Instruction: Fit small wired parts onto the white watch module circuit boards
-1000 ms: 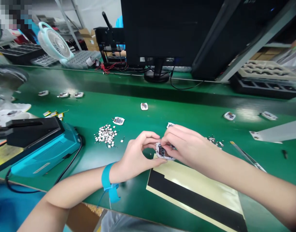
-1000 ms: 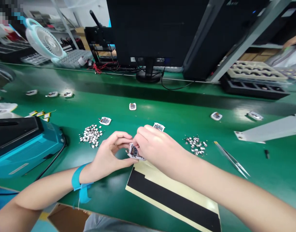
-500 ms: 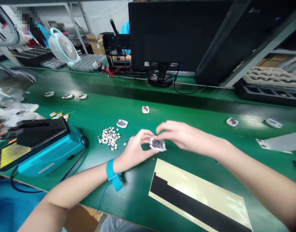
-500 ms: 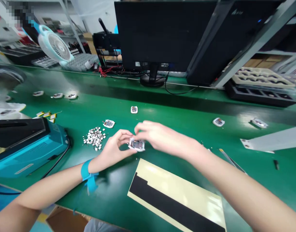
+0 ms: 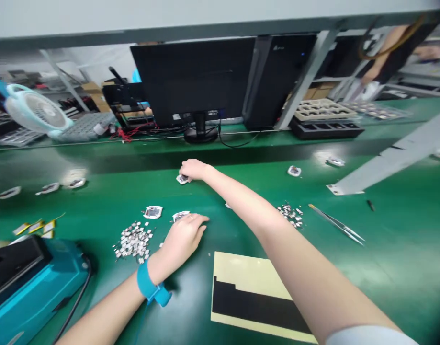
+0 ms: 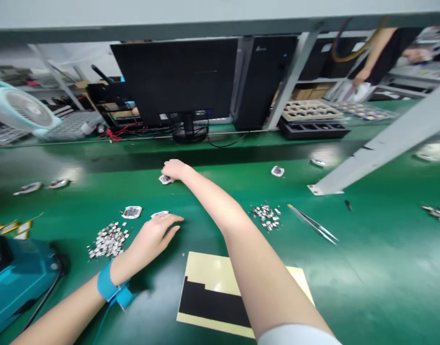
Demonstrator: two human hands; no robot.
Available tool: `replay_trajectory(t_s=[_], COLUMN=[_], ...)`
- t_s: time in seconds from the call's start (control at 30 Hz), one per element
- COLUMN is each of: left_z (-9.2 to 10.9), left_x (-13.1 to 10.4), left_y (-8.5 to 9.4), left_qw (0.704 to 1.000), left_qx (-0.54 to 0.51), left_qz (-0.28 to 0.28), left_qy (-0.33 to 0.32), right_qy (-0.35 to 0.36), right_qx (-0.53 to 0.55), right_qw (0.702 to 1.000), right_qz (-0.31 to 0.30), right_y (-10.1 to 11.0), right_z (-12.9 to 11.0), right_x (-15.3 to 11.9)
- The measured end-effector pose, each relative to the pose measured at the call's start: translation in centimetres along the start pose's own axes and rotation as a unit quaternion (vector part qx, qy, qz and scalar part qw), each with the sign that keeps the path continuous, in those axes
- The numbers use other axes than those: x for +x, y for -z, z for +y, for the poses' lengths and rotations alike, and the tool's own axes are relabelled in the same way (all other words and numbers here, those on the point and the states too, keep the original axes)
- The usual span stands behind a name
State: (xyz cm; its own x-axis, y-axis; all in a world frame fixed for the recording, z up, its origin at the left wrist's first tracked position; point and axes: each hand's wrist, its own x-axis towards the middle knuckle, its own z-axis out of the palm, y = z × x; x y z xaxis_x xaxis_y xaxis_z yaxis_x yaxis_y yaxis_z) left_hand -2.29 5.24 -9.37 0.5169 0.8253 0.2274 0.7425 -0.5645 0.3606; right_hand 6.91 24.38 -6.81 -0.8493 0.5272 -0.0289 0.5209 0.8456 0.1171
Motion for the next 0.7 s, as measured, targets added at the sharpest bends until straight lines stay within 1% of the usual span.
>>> replay_trajectory(t_s=[0.03,0.1,0.17,0.23,0.3,0.37,0.43,0.5,0.57,0.63,0.7], left_z=[0.8,2.2,3.6,4.8,6.0,7.0,7.9,8.5,8.9,9.1,9.1], left_x=[0.8,2.6,4.9,7.4,9.6,11.2,12.2,12.6,12.7,12.8,13.0], left_y=[-0.3,-1.4,-3.2,-5.4,-7.4,-8.9,-10.0,-10.6,-11.1,-11.3,-11.5], left_qw=[0.999,0.995,0.989,0.985,0.982,0.981,0.978,0.974,0.969,0.969,0.97], left_qx=[-0.003,-0.012,-0.023,-0.032,-0.035,-0.034,-0.028,-0.022,-0.015,-0.005,0.0], left_qz=[-0.021,-0.058,-0.082,-0.092,-0.093,-0.089,-0.088,-0.094,-0.1,-0.101,-0.1], left_qy=[-0.026,-0.076,-0.117,-0.145,-0.159,-0.169,-0.184,-0.207,-0.224,-0.228,-0.222], right_qy=[-0.025,-0.081,-0.137,-0.18,-0.208,-0.229,-0.254,-0.296,-0.32,-0.317,-0.305], right_qx=[0.001,0.004,0.008,0.015,0.025,0.036,0.065,0.083,0.096,0.099,0.093], right_qw=[1.0,0.996,0.989,0.98,0.975,0.97,0.965,0.951,0.942,0.943,0.948], right_qz=[0.008,0.034,0.063,0.078,0.08,0.069,0.026,0.013,0.014,0.009,-0.005], right_y=[0.6,2.0,3.2,4.2,4.6,4.2,3.3,2.2,1.1,0.3,-0.5], right_z=[0.5,1.4,2.1,2.1,1.1,-0.7,-2.6,-4.1,-5.1,-5.7,-6.2], right_x=[-0.9,-3.9,-8.2,-13.3,-18.5,-23.0,-26.5,-29.0,-30.6,-31.6,-32.0])
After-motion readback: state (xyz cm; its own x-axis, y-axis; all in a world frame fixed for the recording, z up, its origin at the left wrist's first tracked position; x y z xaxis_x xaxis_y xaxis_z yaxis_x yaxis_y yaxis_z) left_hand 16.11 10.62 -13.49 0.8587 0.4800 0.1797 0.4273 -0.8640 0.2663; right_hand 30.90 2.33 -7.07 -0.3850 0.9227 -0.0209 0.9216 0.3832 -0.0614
